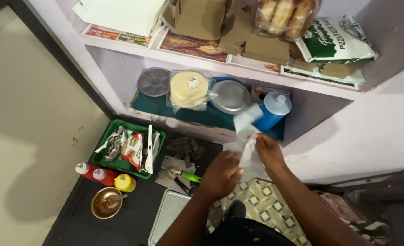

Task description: Assemble a cardboard pizza box and organize kitchen supplies including condiment packets and napkins.

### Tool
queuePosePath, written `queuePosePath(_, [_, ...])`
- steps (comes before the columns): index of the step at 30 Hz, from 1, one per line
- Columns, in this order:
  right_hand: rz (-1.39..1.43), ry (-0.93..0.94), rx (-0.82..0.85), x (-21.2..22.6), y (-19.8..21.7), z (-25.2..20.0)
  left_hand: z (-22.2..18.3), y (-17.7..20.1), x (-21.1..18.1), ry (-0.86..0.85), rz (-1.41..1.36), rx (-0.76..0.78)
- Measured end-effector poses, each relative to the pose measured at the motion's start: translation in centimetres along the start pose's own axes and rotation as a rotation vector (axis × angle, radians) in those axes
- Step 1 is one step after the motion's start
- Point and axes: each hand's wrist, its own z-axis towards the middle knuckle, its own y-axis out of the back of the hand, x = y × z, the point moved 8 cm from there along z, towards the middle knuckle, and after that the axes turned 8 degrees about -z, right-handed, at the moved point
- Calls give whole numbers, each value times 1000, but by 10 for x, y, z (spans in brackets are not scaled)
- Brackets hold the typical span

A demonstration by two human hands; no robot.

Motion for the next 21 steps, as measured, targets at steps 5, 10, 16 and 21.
queuePosePath(5, [-77,-223,96,-83,-6,4,-53,-56,40,385,-47,372])
queuePosePath(10, [178,-163,-6,-58,9,-10,-113,-60,110,765,-34,354])
queuePosePath(16, [-8,-31,627,-33,-14,-5,-179,15,179,1215,189,-145])
queuePosePath(21, [-43,-123,757,-39,-40,51,-158,37,161,1110,653,-94])
